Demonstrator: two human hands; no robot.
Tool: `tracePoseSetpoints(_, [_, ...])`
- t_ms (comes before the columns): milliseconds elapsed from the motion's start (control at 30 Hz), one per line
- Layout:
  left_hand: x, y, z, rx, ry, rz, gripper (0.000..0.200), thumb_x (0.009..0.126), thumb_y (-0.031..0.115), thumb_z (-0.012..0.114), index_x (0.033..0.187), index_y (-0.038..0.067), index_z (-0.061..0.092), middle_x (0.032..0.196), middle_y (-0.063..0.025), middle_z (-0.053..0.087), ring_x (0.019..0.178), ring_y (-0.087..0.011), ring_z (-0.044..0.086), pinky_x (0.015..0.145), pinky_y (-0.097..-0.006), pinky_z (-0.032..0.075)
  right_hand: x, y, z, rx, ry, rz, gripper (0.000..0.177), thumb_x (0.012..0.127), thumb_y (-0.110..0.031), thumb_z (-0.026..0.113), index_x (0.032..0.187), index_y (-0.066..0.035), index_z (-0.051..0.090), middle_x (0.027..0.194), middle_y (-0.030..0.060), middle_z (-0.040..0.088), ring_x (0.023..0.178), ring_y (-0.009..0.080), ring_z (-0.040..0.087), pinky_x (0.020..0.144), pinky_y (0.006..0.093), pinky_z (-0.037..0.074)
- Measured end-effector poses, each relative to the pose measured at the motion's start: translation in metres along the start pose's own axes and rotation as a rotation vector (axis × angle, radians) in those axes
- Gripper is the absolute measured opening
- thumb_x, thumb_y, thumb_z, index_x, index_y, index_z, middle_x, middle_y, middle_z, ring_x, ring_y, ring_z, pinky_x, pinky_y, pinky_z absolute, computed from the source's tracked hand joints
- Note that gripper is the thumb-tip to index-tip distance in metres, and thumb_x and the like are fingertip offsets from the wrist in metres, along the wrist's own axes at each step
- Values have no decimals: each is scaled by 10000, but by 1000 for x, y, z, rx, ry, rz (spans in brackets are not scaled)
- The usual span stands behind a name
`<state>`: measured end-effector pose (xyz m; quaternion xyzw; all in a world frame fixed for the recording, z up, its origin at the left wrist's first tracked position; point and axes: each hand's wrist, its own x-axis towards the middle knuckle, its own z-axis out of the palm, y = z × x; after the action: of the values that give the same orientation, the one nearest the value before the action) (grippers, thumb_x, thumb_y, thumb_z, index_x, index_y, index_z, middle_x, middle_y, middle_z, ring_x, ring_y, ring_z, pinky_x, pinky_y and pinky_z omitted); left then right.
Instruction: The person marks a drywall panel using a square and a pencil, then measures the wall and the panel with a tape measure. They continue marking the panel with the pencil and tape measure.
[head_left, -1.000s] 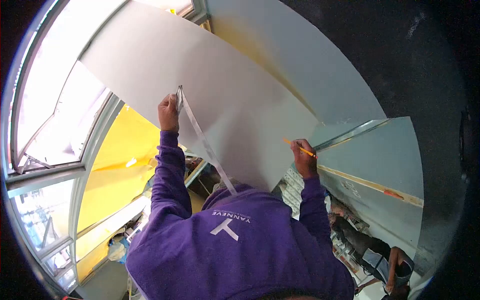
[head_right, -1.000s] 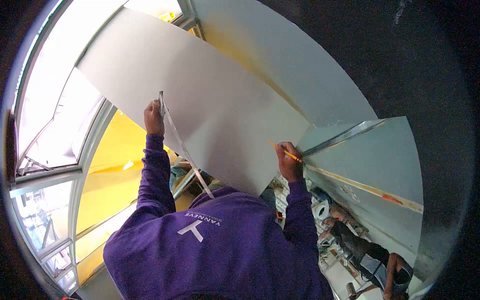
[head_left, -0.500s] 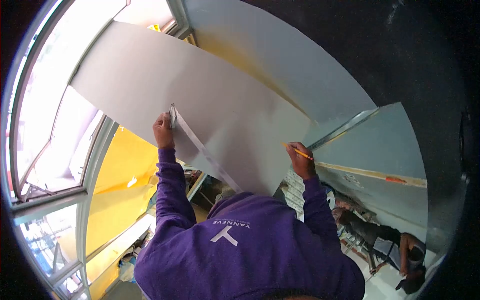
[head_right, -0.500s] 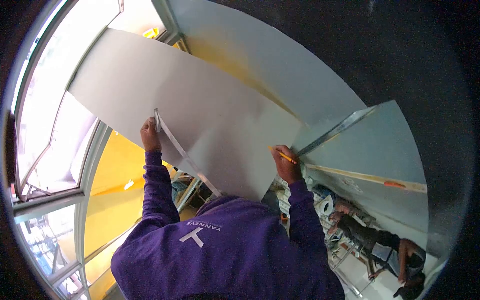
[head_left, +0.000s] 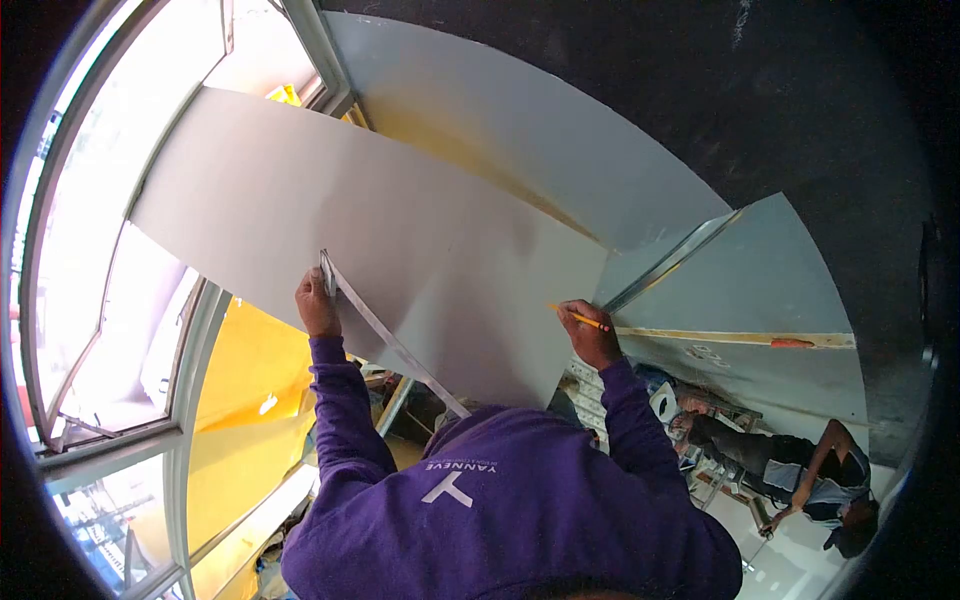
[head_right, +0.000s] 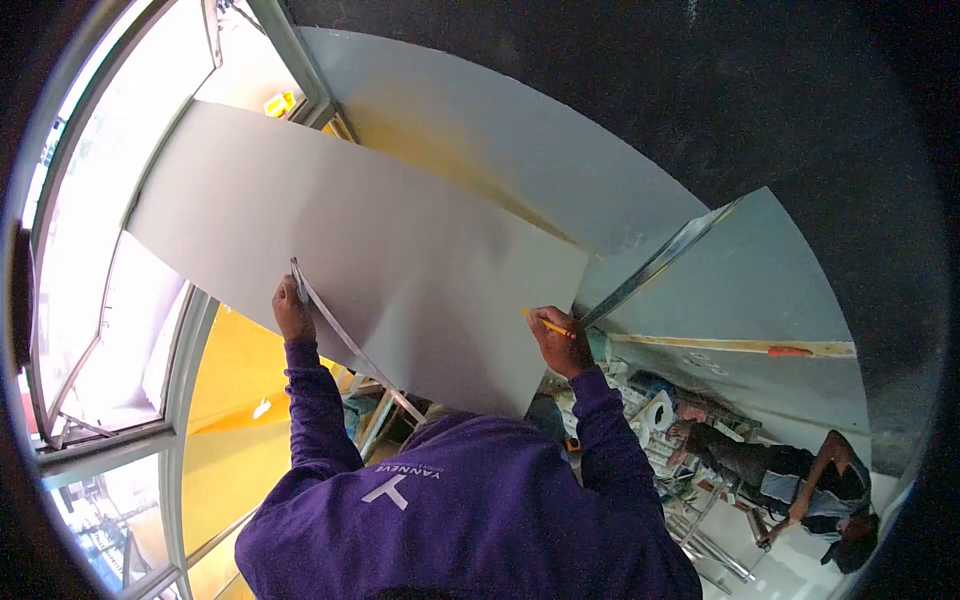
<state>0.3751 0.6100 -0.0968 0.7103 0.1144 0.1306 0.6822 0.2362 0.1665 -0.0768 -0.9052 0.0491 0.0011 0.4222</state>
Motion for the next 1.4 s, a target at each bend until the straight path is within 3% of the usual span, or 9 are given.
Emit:
tracePoseSetpoints(567, [7, -18, -19, 44, -30, -88, 360, 1015, 338, 479, 803, 48, 495, 708, -22, 494, 638, -146, 486, 568, -320, 415, 13, 9, 5, 83, -53, -18, 226, 939, -241, 529, 936, -31, 614, 832, 140, 644, 762, 265, 653, 685, 374, 509])
tracePoseSetpoints(667, [15, -34, -34, 696, -159, 504, 330, 959, 162, 511, 1204, -52, 566, 1093, -243, 631, 989, -381, 617, 860, -400, 498, 13, 24, 14, 6, -24, -120, 265, 950, -302, 518, 971, -53, 608, 836, 143, 634, 759, 284, 642, 708, 379, 506])
tracePoseSetpoints(733, [27, -100, -63, 935, 23, 743, 350, 998, 174, 445, 1189, -79, 592, 1147, -221, 628, 1048, -335, 611, 913, -389, 489, 12, 63, 37, -300, -12, -253, 257, 949, -303, 537, 984, -63, 622, 820, 116, 634, 766, 258, 634, 706, 360, 501])
tracePoseSetpoints(767, [21, -67, -43, 695, -93, 592, 382, 1009, 218, 429, 1221, -56, 591, 1152, -209, 631, 1060, -326, 608, 910, -391, 495, 10, 79, 48, -558, -1, -318, 222, 945, -272, 562, 981, -68, 642, 797, 86, 642, 770, 220, 634, 698, 336, 500])
tracePoseSetpoints(833, [28, -78, -37, 607, -88, 636, 525, 1019, 400, 397, 1257, -26, 592, 1129, -202, 648, 1001, -307, 627, 869, -397, 510, 11, 75, 34, 376, -218, 40, 229, 936, -296, 591, 1026, -89, 622, 864, 88, 623, 775, 183, 596, 696, 324, 484])
tracePoseSetpoints(900, [49, -117, -42, 314, -125, 502, 615, 979, 507, 462, 1243, -32, 595, 1011, -174, 661, 892, -279, 630, 790, -377, 519, 19, 91, 48, -37, -107, -137, 248, 967, -316, 550, 1046, -89, 609, 921, 53, 615, 806, 164, 592, 719, 333, 480])
tracePoseSetpoints(933, [-6, 25, 7, 215, -103, -15, 486, 989, 348, 538, 1255, -56, 588, 1227, -278, 600, 1122, -271, 581, 978, -369, 456, 20, 65, 24, -44, -133, -94, 244, 976, -316, 532, 1038, -93, 607, 922, 54, 620, 800, 179, 604, 718, 336, 483])
tracePoseSetpoints(1000, [-12, 45, 20, 69, -66, -268, 588, 986, 434, 524, 1232, -96, 582, 1214, -206, 614, 1049, -241, 602, 853, -368, 530, 16, 34, 1, -34, -130, -91, 252, 980, -328, 510, 989, -88, 585, 897, 68, 604, 798, 223, 608, 725, 360, 481])
tracePoseSetpoints(1400, [-9, 33, 40, -37, -141, -298, 734, 947, 526, 549, 1360, -76, 470, 1296, -189, 560, 1096, -248, 575, 860, -352, 512, 5, 22, -5, -32, -49, -103, 290, 973, -333, 476, 975, -64, 584, 932, 116, 611, 859, 306, 615, 758, 405, 495])
